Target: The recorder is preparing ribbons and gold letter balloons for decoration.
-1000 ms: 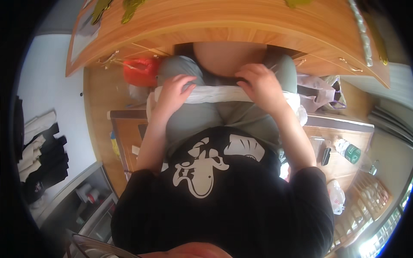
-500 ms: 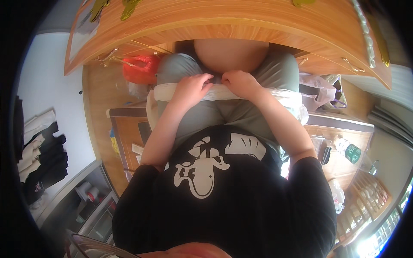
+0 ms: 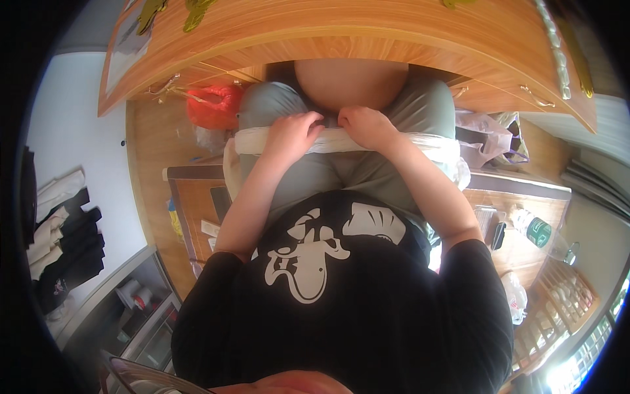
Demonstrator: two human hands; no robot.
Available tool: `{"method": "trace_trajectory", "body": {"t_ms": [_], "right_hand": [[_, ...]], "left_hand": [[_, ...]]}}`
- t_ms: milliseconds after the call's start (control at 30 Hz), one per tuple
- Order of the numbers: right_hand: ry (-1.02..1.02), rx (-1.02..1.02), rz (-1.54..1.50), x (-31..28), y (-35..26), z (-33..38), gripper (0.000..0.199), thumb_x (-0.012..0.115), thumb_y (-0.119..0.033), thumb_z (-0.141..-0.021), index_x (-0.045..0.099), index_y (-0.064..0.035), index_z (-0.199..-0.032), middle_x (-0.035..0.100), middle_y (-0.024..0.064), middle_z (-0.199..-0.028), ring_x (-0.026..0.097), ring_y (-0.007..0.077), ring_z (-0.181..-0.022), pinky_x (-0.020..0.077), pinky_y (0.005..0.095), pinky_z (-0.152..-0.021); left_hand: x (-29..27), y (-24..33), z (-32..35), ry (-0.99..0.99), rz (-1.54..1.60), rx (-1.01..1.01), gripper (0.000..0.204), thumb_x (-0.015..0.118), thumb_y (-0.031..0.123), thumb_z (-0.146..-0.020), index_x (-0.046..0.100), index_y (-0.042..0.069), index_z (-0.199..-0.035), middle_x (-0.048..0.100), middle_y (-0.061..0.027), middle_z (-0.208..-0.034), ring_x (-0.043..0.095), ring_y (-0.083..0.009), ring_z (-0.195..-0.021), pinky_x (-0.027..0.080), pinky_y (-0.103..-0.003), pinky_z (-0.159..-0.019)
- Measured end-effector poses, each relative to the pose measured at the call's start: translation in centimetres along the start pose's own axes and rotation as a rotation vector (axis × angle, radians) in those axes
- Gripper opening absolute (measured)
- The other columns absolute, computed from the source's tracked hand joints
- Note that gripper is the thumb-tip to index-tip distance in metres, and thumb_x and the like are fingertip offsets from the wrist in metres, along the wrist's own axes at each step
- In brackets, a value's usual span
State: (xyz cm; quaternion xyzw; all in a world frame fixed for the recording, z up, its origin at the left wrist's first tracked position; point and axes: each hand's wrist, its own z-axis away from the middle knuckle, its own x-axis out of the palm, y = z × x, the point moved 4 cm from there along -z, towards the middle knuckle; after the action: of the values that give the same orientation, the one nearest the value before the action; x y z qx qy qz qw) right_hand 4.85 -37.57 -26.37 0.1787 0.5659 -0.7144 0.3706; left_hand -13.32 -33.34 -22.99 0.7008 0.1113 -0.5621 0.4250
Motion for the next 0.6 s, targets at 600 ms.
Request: {"method": "trace_trajectory", "body": {"t_ms": [600], "right_hand": [[0.067, -0.019, -0.089, -1.5, -1.5, 1.1, 0.016, 0.061, -0.018, -0.086, 0.073, -0.0087, -0.091, 0.072, 0.0113, -0.089, 0.068, 0.0312, -0.087, 0.0530, 0.0404, -0.078]], "left_hand": [[-0.1, -0.4, 0.3, 0.006, 0.049, -0.058, 0.016, 0.071, 0.025, -0.085, 0.071, 0.013, -0.096, 0.072, -0.0087, -0.075, 0.070, -0.0281, -0.071, 0.054, -0.042, -0.067]]}}
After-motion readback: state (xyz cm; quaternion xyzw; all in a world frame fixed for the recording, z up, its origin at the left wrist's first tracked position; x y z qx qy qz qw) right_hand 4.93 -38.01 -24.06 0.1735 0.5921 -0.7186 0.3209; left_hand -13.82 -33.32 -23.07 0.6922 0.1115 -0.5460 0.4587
